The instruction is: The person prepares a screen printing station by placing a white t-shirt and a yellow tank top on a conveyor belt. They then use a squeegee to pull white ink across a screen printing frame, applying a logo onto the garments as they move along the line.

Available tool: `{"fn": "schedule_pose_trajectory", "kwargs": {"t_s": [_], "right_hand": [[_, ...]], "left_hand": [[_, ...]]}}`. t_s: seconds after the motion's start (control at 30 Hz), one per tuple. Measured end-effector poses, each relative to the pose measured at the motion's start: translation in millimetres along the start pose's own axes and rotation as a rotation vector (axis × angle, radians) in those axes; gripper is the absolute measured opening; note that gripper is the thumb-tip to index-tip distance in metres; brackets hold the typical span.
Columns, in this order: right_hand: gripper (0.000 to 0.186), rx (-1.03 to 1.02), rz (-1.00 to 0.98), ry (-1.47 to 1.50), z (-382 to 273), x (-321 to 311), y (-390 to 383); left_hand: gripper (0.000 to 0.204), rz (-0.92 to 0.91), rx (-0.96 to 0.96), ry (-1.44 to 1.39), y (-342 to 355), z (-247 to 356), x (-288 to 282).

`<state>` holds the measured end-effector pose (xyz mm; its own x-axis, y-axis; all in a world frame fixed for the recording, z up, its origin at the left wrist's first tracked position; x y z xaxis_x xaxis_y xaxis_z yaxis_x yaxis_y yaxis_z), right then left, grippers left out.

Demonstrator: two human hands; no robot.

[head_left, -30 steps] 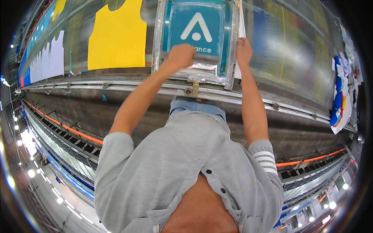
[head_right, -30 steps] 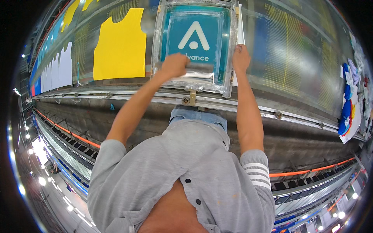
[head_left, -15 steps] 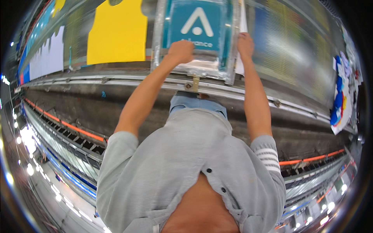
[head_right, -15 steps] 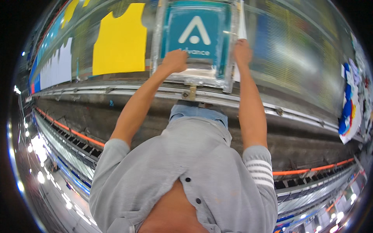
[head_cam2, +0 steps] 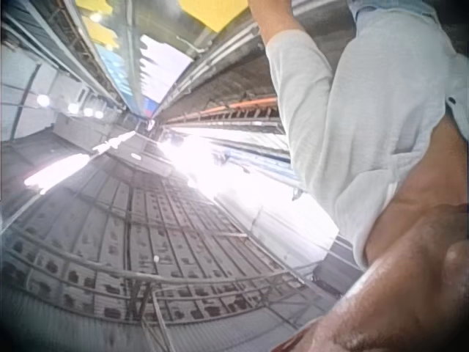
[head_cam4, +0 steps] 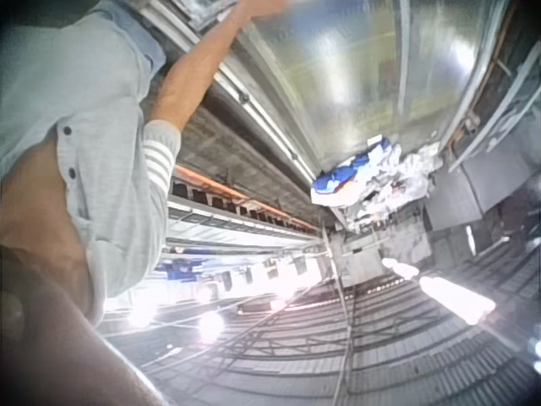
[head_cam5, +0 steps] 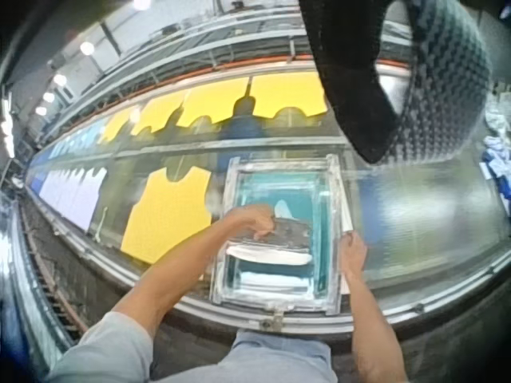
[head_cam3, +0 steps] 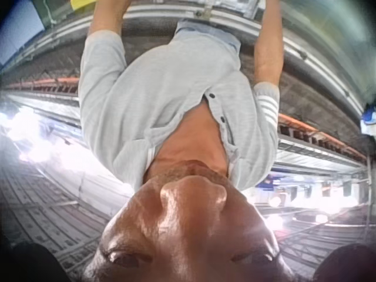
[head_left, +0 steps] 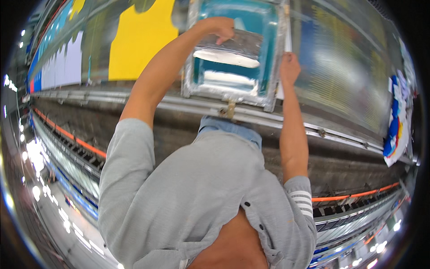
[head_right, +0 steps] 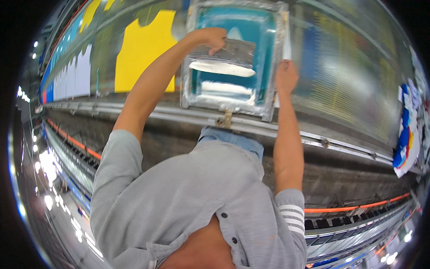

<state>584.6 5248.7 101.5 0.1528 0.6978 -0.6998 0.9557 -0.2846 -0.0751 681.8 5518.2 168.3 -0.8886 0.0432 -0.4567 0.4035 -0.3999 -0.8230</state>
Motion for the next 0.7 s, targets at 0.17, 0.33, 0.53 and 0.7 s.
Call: {"fn": "schedule_pose_trajectory", "kwargs": {"t_s": [0.17, 0.33, 0.53, 0.7], "right_hand": [[0.030, 0.025, 0.000, 0.100, -9, -10, -8], [0.031, 0.137, -0.079, 0.160, -19, -14, -13], [0.032, 0.038, -0.020, 0.148, -12, -13, -8], [0.034, 0.059, -0.046, 0.146, -9, -8, -4]], "left_hand": [[0.041, 0.262, -0.056, 0.068, 1, 4, -87], [0.033, 0.744, 0.047, 0.370, 28, -10, -114], [0.026, 0.824, 0.090, 0.222, 10, 7, -20], [0.030, 0.938, 0.212, 0.138, -43, 30, 127]]}}
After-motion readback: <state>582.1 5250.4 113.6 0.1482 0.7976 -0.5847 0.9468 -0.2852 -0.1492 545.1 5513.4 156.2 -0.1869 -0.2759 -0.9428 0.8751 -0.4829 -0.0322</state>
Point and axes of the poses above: each hand's wrist, its own y-axis towards the middle knuckle, its own x-axis out of the palm, z = x × y, the point moved 7 cm from there along y, towards the middle knuckle, and after that the axes turned 13 degrees about -z, right-handed, at the moved point
